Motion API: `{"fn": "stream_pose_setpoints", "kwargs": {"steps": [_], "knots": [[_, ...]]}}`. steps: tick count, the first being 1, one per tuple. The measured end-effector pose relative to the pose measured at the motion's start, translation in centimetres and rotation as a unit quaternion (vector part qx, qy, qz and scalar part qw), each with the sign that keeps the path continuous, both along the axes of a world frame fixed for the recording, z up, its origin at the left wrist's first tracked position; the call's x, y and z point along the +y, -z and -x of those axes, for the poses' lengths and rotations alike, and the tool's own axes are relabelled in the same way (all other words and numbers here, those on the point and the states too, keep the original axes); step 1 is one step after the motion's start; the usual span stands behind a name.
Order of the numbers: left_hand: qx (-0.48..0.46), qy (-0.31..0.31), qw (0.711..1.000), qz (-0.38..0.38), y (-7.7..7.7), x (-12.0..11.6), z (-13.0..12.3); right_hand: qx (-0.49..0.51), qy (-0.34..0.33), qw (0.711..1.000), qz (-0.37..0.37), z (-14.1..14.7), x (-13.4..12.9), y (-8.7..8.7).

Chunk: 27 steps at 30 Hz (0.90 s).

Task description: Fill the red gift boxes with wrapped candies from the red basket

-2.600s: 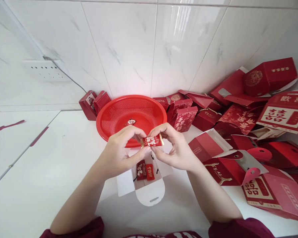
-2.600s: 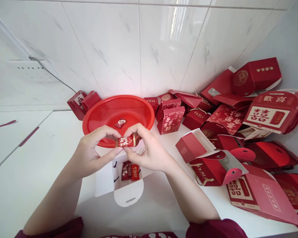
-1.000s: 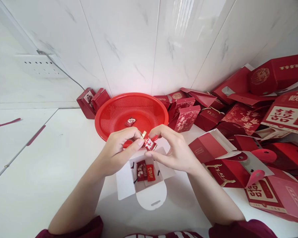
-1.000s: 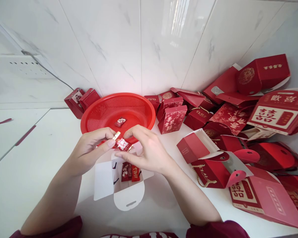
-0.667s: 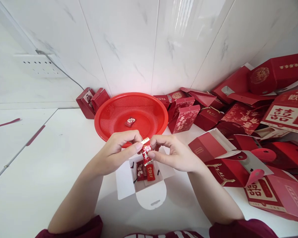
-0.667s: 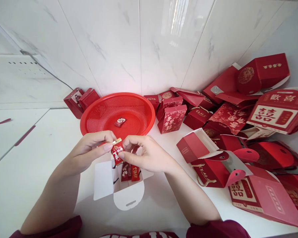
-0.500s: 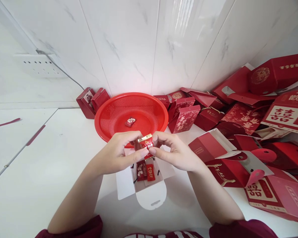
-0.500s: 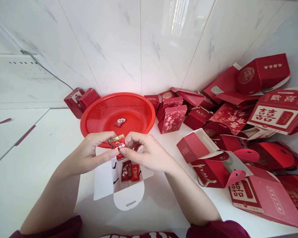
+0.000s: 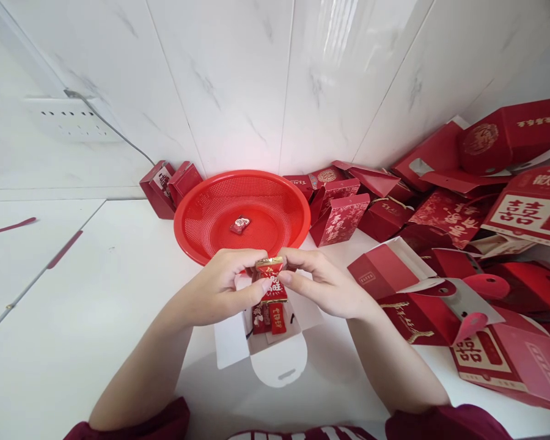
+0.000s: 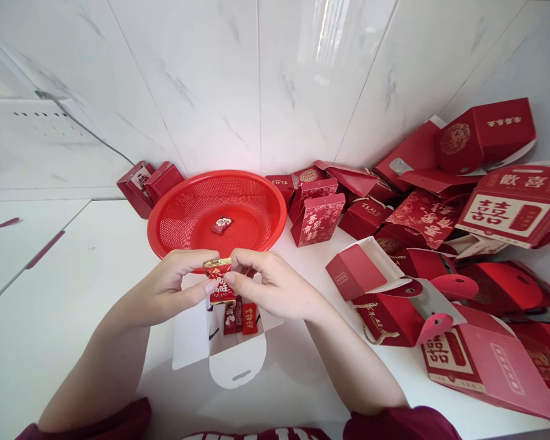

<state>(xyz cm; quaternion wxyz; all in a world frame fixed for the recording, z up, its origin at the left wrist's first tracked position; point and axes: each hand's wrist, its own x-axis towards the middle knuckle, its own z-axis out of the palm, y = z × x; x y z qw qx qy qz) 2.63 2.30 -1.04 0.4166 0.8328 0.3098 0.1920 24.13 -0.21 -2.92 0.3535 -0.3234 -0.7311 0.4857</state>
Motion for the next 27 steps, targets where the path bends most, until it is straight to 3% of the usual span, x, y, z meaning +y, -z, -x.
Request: {"fn": "stream_pose_setpoints", "kwargs": {"steps": [15, 27], "knots": [[-0.014, -0.007, 0.999, 0.037, -0.01, -0.04, -0.21, -0.012, 0.006, 1.000, -0.009, 0.08, 0.07, 0.17], [-0.006, -0.001, 1.000, 0.002, -0.24, -0.06, -0.19, -0.010, 0.004, 1.000, -0.013, 0.28, -0.06, 0.03]]}}
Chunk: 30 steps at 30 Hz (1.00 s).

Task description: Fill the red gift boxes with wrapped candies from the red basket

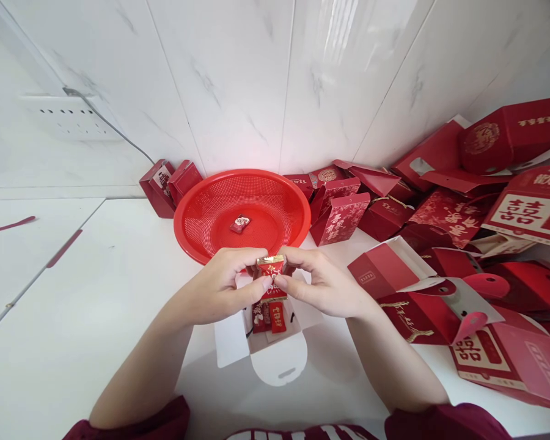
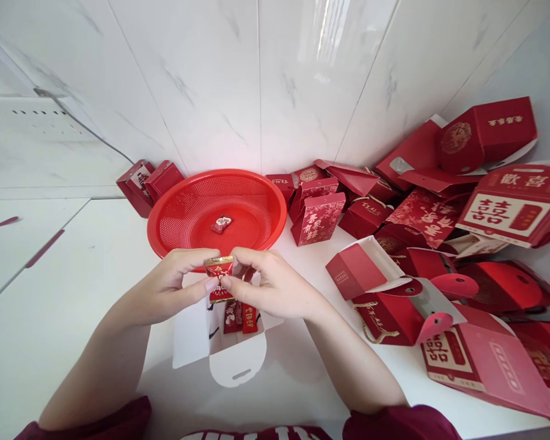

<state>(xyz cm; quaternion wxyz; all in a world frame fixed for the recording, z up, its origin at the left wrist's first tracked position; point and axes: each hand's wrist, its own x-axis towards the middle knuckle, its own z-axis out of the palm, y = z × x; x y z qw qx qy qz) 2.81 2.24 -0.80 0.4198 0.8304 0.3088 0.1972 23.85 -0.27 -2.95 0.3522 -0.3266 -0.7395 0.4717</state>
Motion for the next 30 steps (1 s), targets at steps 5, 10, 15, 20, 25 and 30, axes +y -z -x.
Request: {"fn": "stream_pose_setpoints", "kwargs": {"steps": [5, 10, 15, 20, 25, 30], "knots": [[0.003, 0.007, 1.000, 0.000, 0.10, 0.05, 0.18, 0.002, -0.001, 1.000, -0.001, 0.00, 0.05, 0.11], [0.000, 0.014, 1.000, 0.005, 0.13, 0.07, 0.12, 0.003, -0.001, 1.000, 0.001, -0.05, 0.17, 0.12], [-0.001, 0.015, 1.000, 0.002, 0.08, 0.12, 0.05, 0.001, 0.004, 1.000, 0.000, -0.05, 0.10, 0.08], [0.012, 0.011, 1.000, -0.015, 0.09, 0.16, 0.06, -0.004, 0.003, 1.000, 0.001, 0.01, 0.10, 0.01], [0.008, 0.011, 1.000, -0.017, 0.13, 0.07, 0.02, -0.003, 0.001, 1.000, 0.004, -0.06, 0.14, 0.15], [0.011, 0.003, 1.000, -0.026, 0.10, 0.00, -0.02, 0.002, -0.001, 1.000, 0.005, -0.13, 0.14, 0.29]]}}
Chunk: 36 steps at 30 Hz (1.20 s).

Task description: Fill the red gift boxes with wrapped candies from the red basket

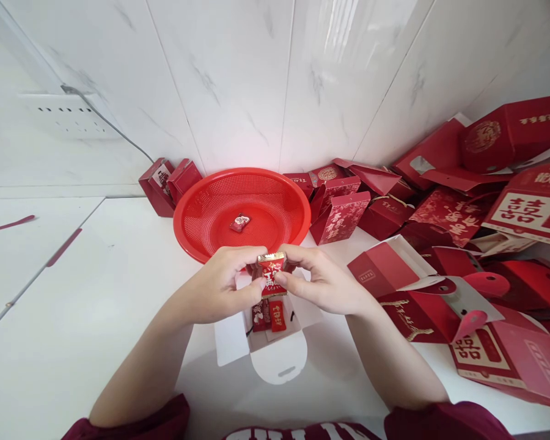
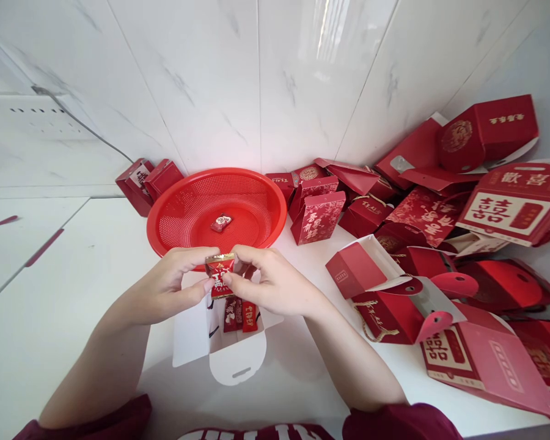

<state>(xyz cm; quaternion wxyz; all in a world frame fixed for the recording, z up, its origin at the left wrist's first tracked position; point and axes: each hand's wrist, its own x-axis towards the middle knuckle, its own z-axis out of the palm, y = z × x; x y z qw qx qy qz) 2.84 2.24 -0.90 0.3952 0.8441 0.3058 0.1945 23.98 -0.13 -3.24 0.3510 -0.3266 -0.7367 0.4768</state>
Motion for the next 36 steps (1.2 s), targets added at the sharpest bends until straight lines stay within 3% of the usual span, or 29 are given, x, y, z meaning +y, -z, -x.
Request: {"fn": "stream_pose_setpoints", "kwargs": {"steps": [16, 25, 36], "knots": [[0.020, -0.006, 1.000, -0.020, -0.1, -0.2, 0.1, -0.007, -0.002, 1.000, -0.002, 0.0, 0.1, -0.3], [0.052, -0.064, 0.991, -0.105, 0.5, -0.4, -0.6, -0.067, 0.088, 0.992, -0.052, 1.1, -0.4, -0.2], [0.066, -0.089, 0.983, -0.148, 0.3, -0.5, -0.8, -0.082, 0.108, 0.988, -0.071, 1.4, -0.3, 0.0]]}}
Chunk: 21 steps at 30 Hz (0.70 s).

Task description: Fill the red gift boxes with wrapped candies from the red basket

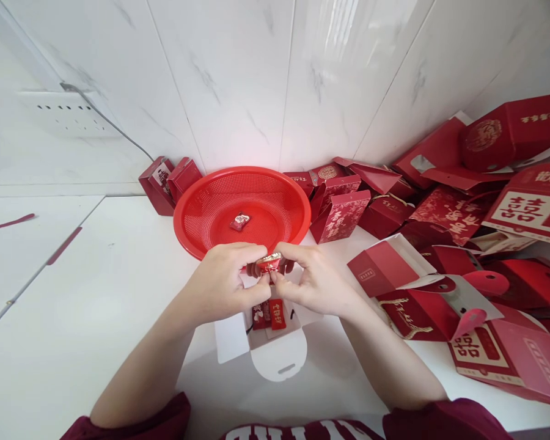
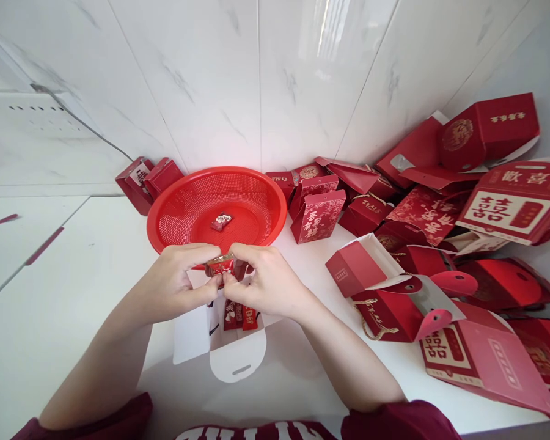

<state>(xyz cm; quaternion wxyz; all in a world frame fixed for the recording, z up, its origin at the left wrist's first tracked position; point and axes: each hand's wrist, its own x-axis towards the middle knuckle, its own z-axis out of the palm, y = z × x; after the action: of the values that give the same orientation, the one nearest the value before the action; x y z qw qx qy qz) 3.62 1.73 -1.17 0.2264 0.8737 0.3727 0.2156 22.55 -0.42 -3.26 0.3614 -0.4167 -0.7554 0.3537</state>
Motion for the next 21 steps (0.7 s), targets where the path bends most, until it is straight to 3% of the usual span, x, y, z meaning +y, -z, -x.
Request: {"fn": "stream_pose_setpoints", "kwargs": {"steps": [5, 13, 21], "knots": [[0.024, -0.022, 0.999, -0.007, 0.1, 0.0, 0.0, -0.021, 0.003, 1.000, 0.006, -0.1, 0.1, 0.1], [0.022, -0.038, 0.998, 0.044, -0.2, 0.2, 0.5, 0.101, -0.039, 0.994, 0.030, -0.8, 0.3, 0.4], [-0.014, -0.060, 0.998, 0.028, -1.6, 0.1, 2.1, 0.052, -0.030, 0.998, 0.008, -2.3, 0.0, -0.5]]}}
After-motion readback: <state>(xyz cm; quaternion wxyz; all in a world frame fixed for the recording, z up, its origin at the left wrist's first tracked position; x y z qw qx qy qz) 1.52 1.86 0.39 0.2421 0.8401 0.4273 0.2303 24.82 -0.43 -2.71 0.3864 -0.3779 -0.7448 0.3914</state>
